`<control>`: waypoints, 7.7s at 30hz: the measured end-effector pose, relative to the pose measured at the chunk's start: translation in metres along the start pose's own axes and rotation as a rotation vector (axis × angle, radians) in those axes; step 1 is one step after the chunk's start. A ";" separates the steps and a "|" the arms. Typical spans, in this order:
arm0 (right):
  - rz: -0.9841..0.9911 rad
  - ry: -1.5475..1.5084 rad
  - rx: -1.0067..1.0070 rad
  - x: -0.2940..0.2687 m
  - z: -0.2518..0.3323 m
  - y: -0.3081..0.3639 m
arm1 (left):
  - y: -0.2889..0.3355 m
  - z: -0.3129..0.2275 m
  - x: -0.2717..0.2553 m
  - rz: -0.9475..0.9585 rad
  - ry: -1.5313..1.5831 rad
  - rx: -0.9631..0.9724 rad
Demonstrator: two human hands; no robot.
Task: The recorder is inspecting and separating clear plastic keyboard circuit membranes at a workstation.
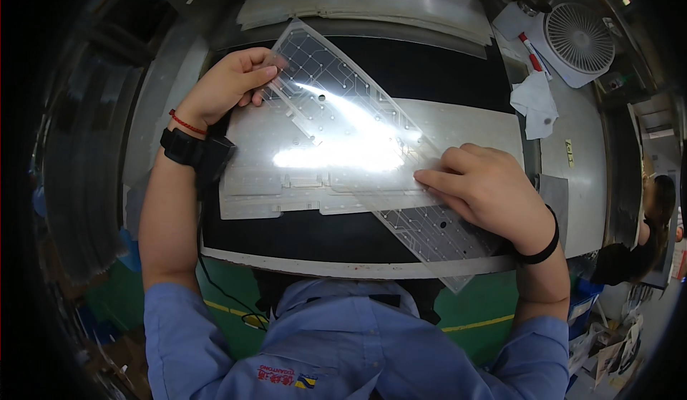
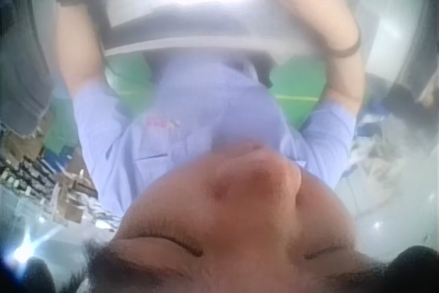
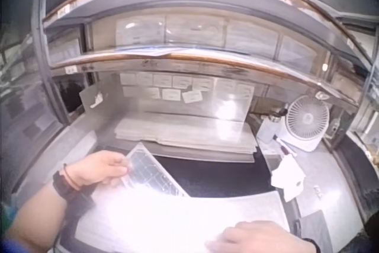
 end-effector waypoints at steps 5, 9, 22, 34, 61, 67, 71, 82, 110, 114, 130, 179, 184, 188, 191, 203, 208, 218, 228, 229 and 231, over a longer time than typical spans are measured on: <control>-0.009 0.003 0.028 -0.001 -0.001 0.002 | -0.002 -0.001 0.001 0.030 0.000 0.015; -0.002 -0.013 0.027 -0.001 -0.002 0.001 | 0.000 -0.003 0.001 0.013 -0.012 0.017; -0.167 -0.323 0.184 -0.014 -0.027 0.001 | 0.000 -0.002 0.000 0.008 -0.010 0.019; -0.019 -0.143 0.062 -0.001 -0.009 -0.003 | 0.000 -0.001 -0.002 0.021 0.019 0.032; -0.099 -0.374 -0.058 -0.015 -0.016 0.007 | -0.001 -0.003 -0.001 0.024 0.008 0.047; 0.072 -0.228 0.012 -0.002 -0.005 0.003 | -0.001 0.000 -0.002 0.024 0.027 0.039; 0.102 -0.118 0.147 0.010 0.001 -0.006 | -0.001 -0.002 -0.001 0.016 0.011 0.038; 0.135 -0.142 0.085 0.012 -0.001 -0.008 | -0.002 -0.002 -0.001 0.013 0.011 0.031; 0.195 -0.162 0.064 0.010 0.001 0.003 | -0.002 0.000 -0.002 0.026 0.020 0.041; 0.164 -0.126 0.061 0.009 0.004 0.005 | -0.002 0.000 -0.002 0.023 0.007 0.040; 0.133 -0.119 -0.004 0.006 0.004 0.001 | -0.001 0.000 -0.003 0.004 -0.010 0.017; -0.217 -0.277 0.011 -0.008 -0.023 0.011 | -0.002 0.001 -0.004 -0.010 0.054 0.035; -0.009 -0.190 -0.038 -0.006 -0.011 0.007 | -0.002 0.001 -0.003 0.007 0.070 0.041; -0.144 -0.200 0.033 -0.011 -0.023 0.008 | -0.002 0.002 -0.005 -0.012 0.069 0.042; -0.283 -0.482 0.350 -0.006 -0.030 0.005 | -0.004 0.008 -0.014 -0.050 0.122 0.075; -0.050 -1.055 0.636 0.023 -0.070 0.013 | -0.004 0.001 -0.022 -0.179 0.250 0.235; -0.032 -1.108 0.679 0.021 -0.067 0.013 | -0.005 -0.001 -0.027 -0.196 0.325 0.289; -0.042 -1.061 0.675 0.026 -0.062 0.012 | -0.002 -0.008 -0.028 -0.274 0.327 0.332; -0.066 -1.015 0.670 0.024 -0.059 0.013 | -0.005 0.000 -0.030 -0.253 0.286 0.265; -0.075 -1.009 0.666 0.024 -0.059 0.013 | -0.005 -0.001 -0.029 -0.255 0.290 0.262; -0.083 -1.002 0.659 0.024 -0.059 0.013 | -0.005 0.000 -0.029 -0.260 0.283 0.257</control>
Point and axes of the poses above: each hand's wrist, its own y-axis away from the middle knuckle, its own x-axis out of the palm, z = x × y, the point moved 6 cm from there along -y, towards the middle knuckle, and after that the axes turned 7 degrees about x, right-handed, at the moved point
